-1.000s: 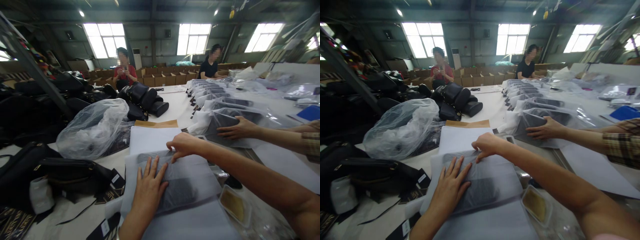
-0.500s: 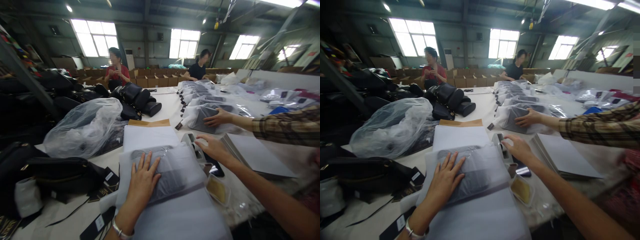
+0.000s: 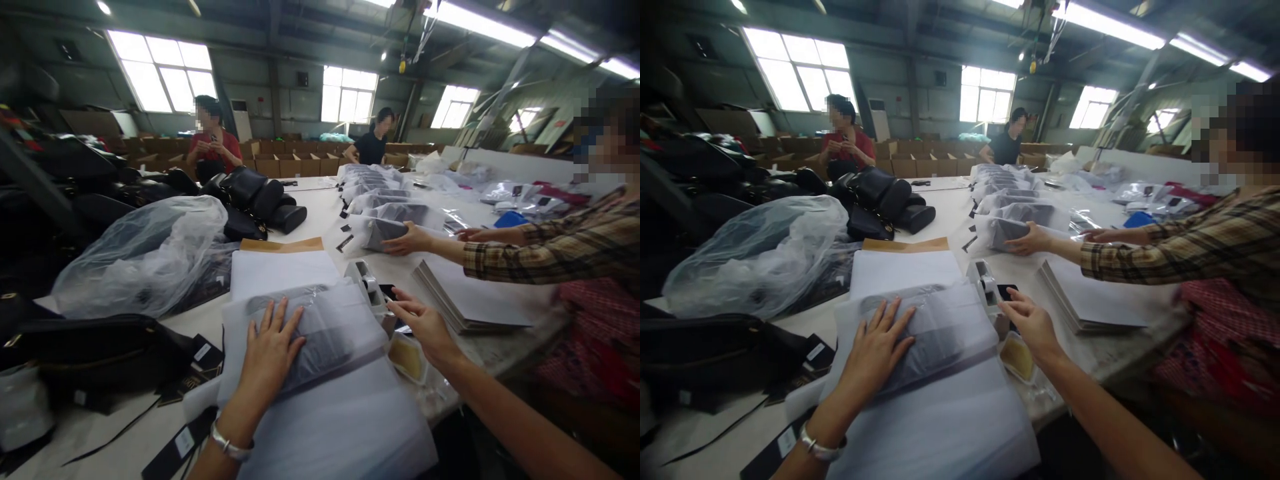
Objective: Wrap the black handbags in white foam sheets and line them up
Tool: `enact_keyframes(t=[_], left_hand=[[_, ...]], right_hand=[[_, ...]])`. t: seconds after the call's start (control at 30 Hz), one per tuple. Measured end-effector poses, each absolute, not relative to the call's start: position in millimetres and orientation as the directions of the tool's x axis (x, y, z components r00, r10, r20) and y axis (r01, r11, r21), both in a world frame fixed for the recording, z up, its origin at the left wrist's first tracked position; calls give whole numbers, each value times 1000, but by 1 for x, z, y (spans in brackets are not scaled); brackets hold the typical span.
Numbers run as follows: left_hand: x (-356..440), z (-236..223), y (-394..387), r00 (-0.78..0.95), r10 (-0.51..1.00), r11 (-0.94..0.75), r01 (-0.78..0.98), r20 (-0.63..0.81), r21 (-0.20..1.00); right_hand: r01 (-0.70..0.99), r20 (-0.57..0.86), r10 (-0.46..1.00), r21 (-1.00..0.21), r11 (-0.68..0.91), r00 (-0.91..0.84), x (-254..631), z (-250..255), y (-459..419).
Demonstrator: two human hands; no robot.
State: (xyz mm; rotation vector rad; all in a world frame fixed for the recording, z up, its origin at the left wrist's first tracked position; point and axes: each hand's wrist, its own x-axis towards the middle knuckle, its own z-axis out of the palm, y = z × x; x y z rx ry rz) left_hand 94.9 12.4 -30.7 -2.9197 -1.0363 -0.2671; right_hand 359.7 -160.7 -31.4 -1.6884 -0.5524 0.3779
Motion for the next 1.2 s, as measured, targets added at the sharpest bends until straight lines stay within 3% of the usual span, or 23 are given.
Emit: enact_keyframes(t=[0.1, 0.27, 0.4, 0.47, 0.57, 0.73, 0.87, 1.0, 1.1, 1.2], left_hand=[[95, -32, 13, 755, 631, -770, 637, 176, 31], [98, -43, 19, 742, 652, -755, 654, 157, 47], [100, -48, 21, 737, 650, -755, 654, 184, 46], [99, -46, 19, 743, 642, -762, 647, 189, 42], [97, -41, 17, 755, 625, -774, 632, 198, 35], [95, -38, 19, 778, 588, -803, 595, 224, 42], [91, -38, 29, 791, 569, -821, 563, 224, 93], [86, -34, 44, 802, 553, -832, 520, 226, 191], [79, -27, 55, 776, 601, -790, 542, 191, 285], [72, -20, 66, 755, 637, -749, 559, 155, 357]], right_hand=[[156, 61, 523, -978, -139, 850, 345, -25, -179], [-133, -219, 577, -973, -188, 787, 334, -39, -199], [-208, -303, 620, -952, -223, 723, 344, -60, -201], [-117, -259, 647, -960, -254, 717, 351, -64, -200], [170, -111, 682, -928, -331, 723, 363, -62, -200], [554, 56, 759, -719, -420, 648, 382, -49, -214], [827, 228, 890, -511, -235, 394, 388, -25, -220], [939, 262, 961, -343, 5, 91, 380, 8, -198], [944, 268, 960, -288, 162, -83, 364, 30, -163], [893, 254, 937, -321, 316, -240, 343, 45, -117]])
